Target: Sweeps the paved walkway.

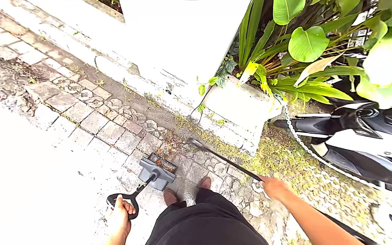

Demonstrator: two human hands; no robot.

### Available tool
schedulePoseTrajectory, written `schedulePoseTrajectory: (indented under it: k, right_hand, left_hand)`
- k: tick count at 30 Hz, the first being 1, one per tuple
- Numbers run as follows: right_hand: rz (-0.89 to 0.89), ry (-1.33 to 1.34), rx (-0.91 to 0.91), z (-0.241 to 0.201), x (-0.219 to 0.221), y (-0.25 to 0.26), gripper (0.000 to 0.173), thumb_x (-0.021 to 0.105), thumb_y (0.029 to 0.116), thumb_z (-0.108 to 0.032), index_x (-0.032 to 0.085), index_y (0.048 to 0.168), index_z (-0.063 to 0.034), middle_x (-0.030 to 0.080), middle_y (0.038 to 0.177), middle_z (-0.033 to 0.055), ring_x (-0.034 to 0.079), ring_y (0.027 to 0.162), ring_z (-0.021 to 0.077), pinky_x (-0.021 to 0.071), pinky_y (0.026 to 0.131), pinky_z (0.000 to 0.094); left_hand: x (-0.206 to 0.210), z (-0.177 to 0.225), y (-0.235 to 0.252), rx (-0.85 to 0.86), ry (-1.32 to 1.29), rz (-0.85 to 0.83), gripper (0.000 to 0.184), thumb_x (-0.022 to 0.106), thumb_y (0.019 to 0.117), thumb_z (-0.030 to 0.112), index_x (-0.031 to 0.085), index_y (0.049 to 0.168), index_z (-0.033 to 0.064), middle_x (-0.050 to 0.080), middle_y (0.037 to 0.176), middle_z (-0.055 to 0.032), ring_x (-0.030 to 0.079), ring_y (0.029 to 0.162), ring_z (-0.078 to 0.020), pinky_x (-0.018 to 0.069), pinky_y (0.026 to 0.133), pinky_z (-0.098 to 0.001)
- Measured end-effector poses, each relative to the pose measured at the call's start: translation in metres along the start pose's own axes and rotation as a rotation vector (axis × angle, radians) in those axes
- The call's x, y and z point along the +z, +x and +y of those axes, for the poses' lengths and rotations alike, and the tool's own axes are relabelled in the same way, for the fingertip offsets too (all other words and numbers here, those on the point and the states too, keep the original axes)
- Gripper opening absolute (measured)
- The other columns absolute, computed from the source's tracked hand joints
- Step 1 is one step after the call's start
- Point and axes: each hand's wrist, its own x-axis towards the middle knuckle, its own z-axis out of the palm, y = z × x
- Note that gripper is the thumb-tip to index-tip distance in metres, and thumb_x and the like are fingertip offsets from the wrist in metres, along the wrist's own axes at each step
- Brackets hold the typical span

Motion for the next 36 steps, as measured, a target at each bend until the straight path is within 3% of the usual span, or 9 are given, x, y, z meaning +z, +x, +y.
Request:
schedulePoseTrajectory:
  k: [4, 7, 10, 13, 17, 24, 30, 33, 36]
  right_hand:
    - [-0.047, -0.026, 0.017, -0.073, 0.002, 0.030, 0.054, 0.054, 0.0985, -0.026, 0.051, 0.151, -0.0174, 0.060, 0.141, 0.0234, 0.058, 0.130, 0.0443, 0.0480, 0.100, 0.0680]
    - [-0.170, 0.046, -0.194, -0.065, -0.017, 0.038, 0.048, 0.042, 0.1088, -0.032, 0.048, 0.156, -0.0229, 0.060, 0.144, 0.0197, 0.058, 0.132, 0.0395, 0.0447, 0.107, 0.0642]
    - [-0.177, 0.093, -0.211, -0.030, -0.068, 0.032, 0.045, 0.039, 0.1121, -0.038, 0.047, 0.156, -0.0338, 0.067, 0.117, 0.0191, 0.063, 0.092, 0.0310, 0.0503, 0.082, 0.0519]
    - [-0.007, -0.143, -0.195, -0.047, -0.104, 0.042, 0.046, 0.043, 0.1095, -0.036, 0.048, 0.155, -0.0351, 0.069, 0.128, 0.0189, 0.066, 0.116, 0.0398, 0.0506, 0.096, 0.0649]
    - [0.164, -0.244, -0.072, -0.125, -0.099, 0.071, 0.057, 0.065, 0.0923, -0.020, 0.055, 0.148, -0.0190, 0.067, 0.128, 0.0236, 0.065, 0.117, 0.0465, 0.0530, 0.089, 0.0678]
    - [-0.045, -0.246, -0.436, -0.052, -0.207, 0.160, 0.046, 0.038, 0.1116, -0.033, 0.051, 0.155, -0.0246, 0.065, 0.138, 0.0184, 0.059, 0.130, 0.0393, 0.0433, 0.109, 0.0631]
    - [0.286, -0.346, -0.408, -0.128, -0.238, 0.194, 0.049, 0.063, 0.0961, -0.025, 0.058, 0.145, -0.0225, 0.071, 0.116, 0.0222, 0.069, 0.106, 0.0442, 0.0554, 0.082, 0.0650]
    - [0.159, -0.406, -0.477, -0.175, -0.240, 0.202, 0.048, 0.066, 0.0915, -0.023, 0.063, 0.139, -0.0214, 0.070, 0.121, 0.0198, 0.067, 0.111, 0.0422, 0.0542, 0.088, 0.0659]
    - [0.060, -0.510, -0.630, -0.165, -0.283, 0.204, 0.046, 0.057, 0.1006, -0.027, 0.059, 0.146, -0.0266, 0.070, 0.125, 0.0168, 0.066, 0.116, 0.0392, 0.0519, 0.093, 0.0654]
  left_hand:
    - [0.006, -0.002, -0.005, 0.003, -0.034, -0.021, 0.048, 0.042, 0.1128, 0.032, 0.045, 0.070, 0.0106, 0.043, 0.044, -0.0002, 0.046, 0.034, -0.0144, 0.0488, 0.039, -0.0316]
    - [0.009, -0.001, -0.007, -0.008, -0.042, -0.021, 0.047, 0.043, 0.1124, 0.031, 0.047, 0.071, 0.0091, 0.044, 0.045, -0.0011, 0.047, 0.035, -0.0153, 0.0498, 0.040, -0.0329]
    - [0.006, -0.007, -0.007, -0.003, -0.056, -0.005, 0.042, 0.045, 0.1121, 0.029, 0.048, 0.075, 0.0079, 0.044, 0.045, -0.0012, 0.047, 0.034, -0.0151, 0.0492, 0.038, -0.0323]
    - [0.006, -0.012, -0.007, -0.002, -0.057, 0.009, 0.045, 0.045, 0.1121, 0.030, 0.047, 0.073, 0.0085, 0.044, 0.045, -0.0014, 0.047, 0.034, -0.0153, 0.0483, 0.038, -0.0321]
    - [0.017, -0.009, -0.011, -0.010, -0.074, 0.046, 0.037, 0.047, 0.1117, 0.029, 0.049, 0.082, 0.0070, 0.045, 0.047, -0.0012, 0.047, 0.035, -0.0141, 0.0486, 0.038, -0.0306]
    - [0.042, -0.006, -0.025, -0.008, -0.084, 0.179, 0.042, 0.048, 0.1098, 0.042, 0.054, 0.087, 0.0072, 0.045, 0.050, 0.0005, 0.045, 0.036, -0.0113, 0.0450, 0.036, -0.0273]
    - [0.075, -0.016, -0.040, -0.024, -0.112, 0.226, 0.060, 0.016, 0.1078, 0.064, 0.048, 0.089, 0.0176, 0.037, 0.049, 0.0057, 0.036, 0.034, -0.0074, 0.0360, 0.033, -0.0240]
    - [0.101, -0.015, -0.052, -0.051, -0.112, 0.301, 0.057, 0.018, 0.1094, 0.060, 0.046, 0.085, 0.0178, 0.035, 0.048, 0.0059, 0.035, 0.034, -0.0069, 0.0344, 0.033, -0.0235]
    - [0.116, -0.013, -0.053, -0.054, -0.121, 0.351, 0.058, 0.020, 0.1094, 0.061, 0.046, 0.083, 0.0169, 0.035, 0.048, 0.0055, 0.035, 0.033, -0.0074, 0.0343, 0.032, -0.0238]
